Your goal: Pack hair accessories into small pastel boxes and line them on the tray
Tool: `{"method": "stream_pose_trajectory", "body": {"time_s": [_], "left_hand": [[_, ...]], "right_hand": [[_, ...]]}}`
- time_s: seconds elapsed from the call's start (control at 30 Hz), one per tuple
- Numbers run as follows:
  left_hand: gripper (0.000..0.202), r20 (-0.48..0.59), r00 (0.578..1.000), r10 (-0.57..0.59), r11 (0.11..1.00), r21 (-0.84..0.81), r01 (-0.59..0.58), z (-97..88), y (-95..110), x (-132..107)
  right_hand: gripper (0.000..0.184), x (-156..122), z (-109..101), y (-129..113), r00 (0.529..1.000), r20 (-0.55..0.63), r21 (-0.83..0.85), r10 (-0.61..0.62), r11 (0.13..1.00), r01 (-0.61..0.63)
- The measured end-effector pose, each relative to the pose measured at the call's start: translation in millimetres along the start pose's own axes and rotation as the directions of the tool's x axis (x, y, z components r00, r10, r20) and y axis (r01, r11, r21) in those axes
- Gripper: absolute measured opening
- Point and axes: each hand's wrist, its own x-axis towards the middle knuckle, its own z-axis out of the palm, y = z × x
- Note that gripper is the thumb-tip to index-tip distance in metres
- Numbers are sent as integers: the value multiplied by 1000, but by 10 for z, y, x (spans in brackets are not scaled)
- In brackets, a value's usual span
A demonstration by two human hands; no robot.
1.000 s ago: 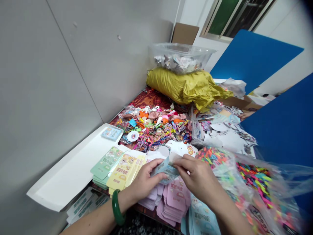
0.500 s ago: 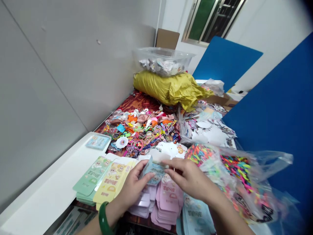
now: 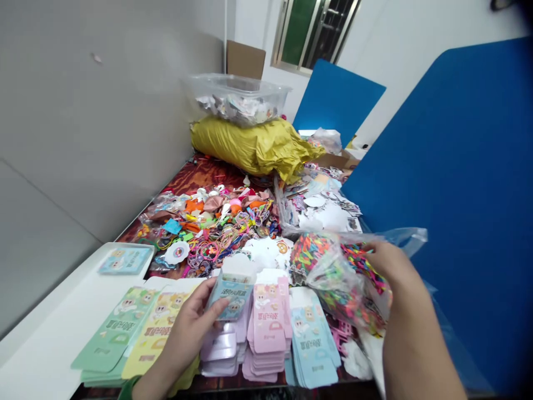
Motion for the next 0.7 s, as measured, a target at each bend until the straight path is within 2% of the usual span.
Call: {"method": "stream_pose_trajectory", "body": {"time_s": [0.1, 0.2, 0.27, 0.4, 0.5, 0.6, 0.7], "left_hand": [[50, 37, 999, 0, 1000, 28, -1, 48, 7, 32], [51, 74, 997, 13, 999, 47, -16, 87, 14, 51], [52, 86, 996, 17, 998, 57, -22, 101, 16, 53], [51, 82, 997, 6, 998, 59, -11, 110, 0, 50], [49, 97, 995, -7, 998, 56, 2, 120, -3, 53], [51, 108, 994, -19, 998, 67, 12, 130, 16, 48], [55, 97, 995, -36, 998, 63, 30, 131, 16, 40]], "right_hand": [[17, 54, 206, 169, 988, 139, 147, -61, 988, 40], [8, 81, 339, 213, 981, 167, 224, -100, 973, 61], [15, 90, 323, 231, 984, 151, 258, -100, 964, 58], [24, 75, 162, 280, 988, 121, 334, -100, 941, 54], [30, 45, 96, 319, 984, 131, 461, -119, 886, 46], [27, 58, 137, 355, 990, 110, 555, -87, 832, 11], [16, 128, 267, 363, 996, 86, 516, -30, 856, -18]]}}
